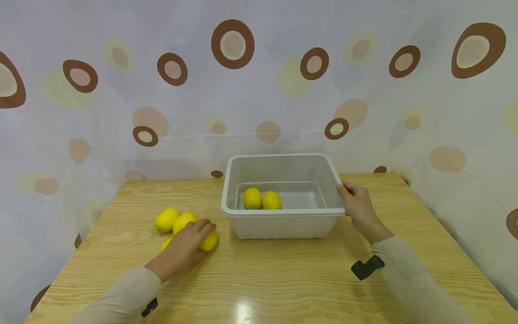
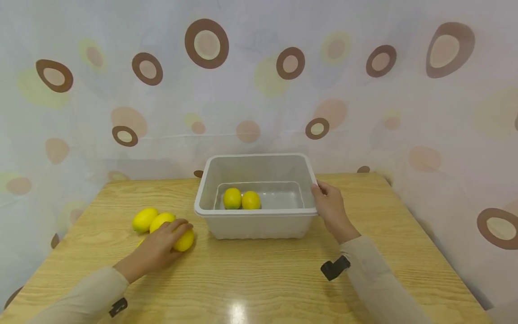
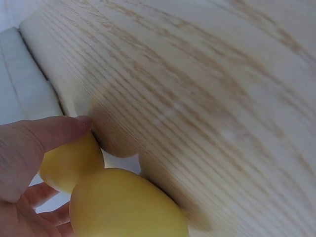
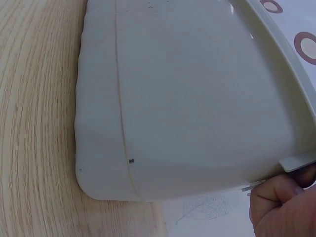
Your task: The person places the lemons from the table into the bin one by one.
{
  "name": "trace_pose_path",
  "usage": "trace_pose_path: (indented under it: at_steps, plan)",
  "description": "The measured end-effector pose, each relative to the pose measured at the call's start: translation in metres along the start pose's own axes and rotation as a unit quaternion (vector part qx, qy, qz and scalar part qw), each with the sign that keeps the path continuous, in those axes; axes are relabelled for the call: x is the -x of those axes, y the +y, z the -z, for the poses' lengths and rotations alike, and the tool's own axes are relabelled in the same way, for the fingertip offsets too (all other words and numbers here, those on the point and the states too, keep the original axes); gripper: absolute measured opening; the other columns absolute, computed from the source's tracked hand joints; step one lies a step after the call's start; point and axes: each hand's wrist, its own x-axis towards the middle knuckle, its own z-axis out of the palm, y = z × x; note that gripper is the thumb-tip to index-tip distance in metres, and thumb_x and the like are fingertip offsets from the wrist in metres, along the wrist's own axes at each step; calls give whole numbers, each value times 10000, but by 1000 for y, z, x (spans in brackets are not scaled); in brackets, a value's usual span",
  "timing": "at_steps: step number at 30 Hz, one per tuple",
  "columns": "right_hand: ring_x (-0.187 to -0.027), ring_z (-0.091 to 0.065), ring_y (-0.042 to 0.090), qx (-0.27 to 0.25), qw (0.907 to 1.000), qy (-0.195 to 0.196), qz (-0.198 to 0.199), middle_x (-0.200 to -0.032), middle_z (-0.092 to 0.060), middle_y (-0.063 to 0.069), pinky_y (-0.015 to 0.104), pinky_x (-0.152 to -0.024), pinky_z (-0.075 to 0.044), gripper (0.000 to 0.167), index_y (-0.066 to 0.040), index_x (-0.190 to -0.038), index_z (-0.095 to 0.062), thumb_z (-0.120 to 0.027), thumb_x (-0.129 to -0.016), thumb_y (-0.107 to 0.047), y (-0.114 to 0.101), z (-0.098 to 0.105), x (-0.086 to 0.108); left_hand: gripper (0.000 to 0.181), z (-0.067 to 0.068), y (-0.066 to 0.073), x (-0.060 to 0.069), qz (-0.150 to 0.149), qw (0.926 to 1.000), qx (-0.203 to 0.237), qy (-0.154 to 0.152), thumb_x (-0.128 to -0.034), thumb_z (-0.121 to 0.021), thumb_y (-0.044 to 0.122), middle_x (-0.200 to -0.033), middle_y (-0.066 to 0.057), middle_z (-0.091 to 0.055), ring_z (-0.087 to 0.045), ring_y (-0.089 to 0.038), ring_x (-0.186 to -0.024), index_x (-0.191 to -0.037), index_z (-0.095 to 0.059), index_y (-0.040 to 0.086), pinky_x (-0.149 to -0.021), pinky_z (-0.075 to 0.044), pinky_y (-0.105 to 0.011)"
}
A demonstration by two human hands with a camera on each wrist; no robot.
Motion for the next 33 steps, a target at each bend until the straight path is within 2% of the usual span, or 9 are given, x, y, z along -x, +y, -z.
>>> trace_pose_path:
  at_steps: [11,17,22,27,33]
  plan:
    - [-1186,-495,399,-87,9999,16,47,-1375,-430,282,212,-740,-537,535,33,-1466,-314,-327,-1043,-295,2,0,0,594,5,2,-1,6,9998,189,-83,-719,-839,136,-1271,-158,-546,-562,-359,-1070,-1243,-567,79,-923,-489,-466]
    - [-1202,-482,402,-104,9999,-8,41,-1388,-419,279,220,-754,-537,541,27,-1474,-299,-324,-1043,-300,1,0,-1,599,13,1,-2,2,9997,219,102,-707,-846,182,-1265,-139,-551,-566,-357,-1050,-1236,-576,103,-912,-492,-474]
    - [-1209,-478,401,-118,9999,-29,14,-1397,-411,277,225,-764,-537,550,19,-1480,-289,-326,-1043,-312,3,1,-1,647,22,0,-1,-146,9988,404,243,-681,-861,132,-1260,-144,-539,-575,-350,-1064,-1248,-554,79,-931,-484,-477]
    - [-1195,-489,397,-146,9999,-56,18,-1390,-418,280,219,-750,-536,549,14,-1480,-292,-328,-1042,-316,4,1,-2,696,35,-3,-2,-242,9977,482,418,-656,-861,56,-1249,-154,-524,-587,-344,-1050,-1259,-514,46,-912,-496,-473]
    - [-1206,-482,389,-130,9999,-52,18,-1398,-416,272,234,-774,-531,555,7,-1484,-289,-327,-1042,-326,3,1,-2,723,64,-10,-10,-523,9946,194,879,-654,-860,21,-1256,-173,-518,-585,-344,-1045,-1275,-489,41,-884,-517,-457]
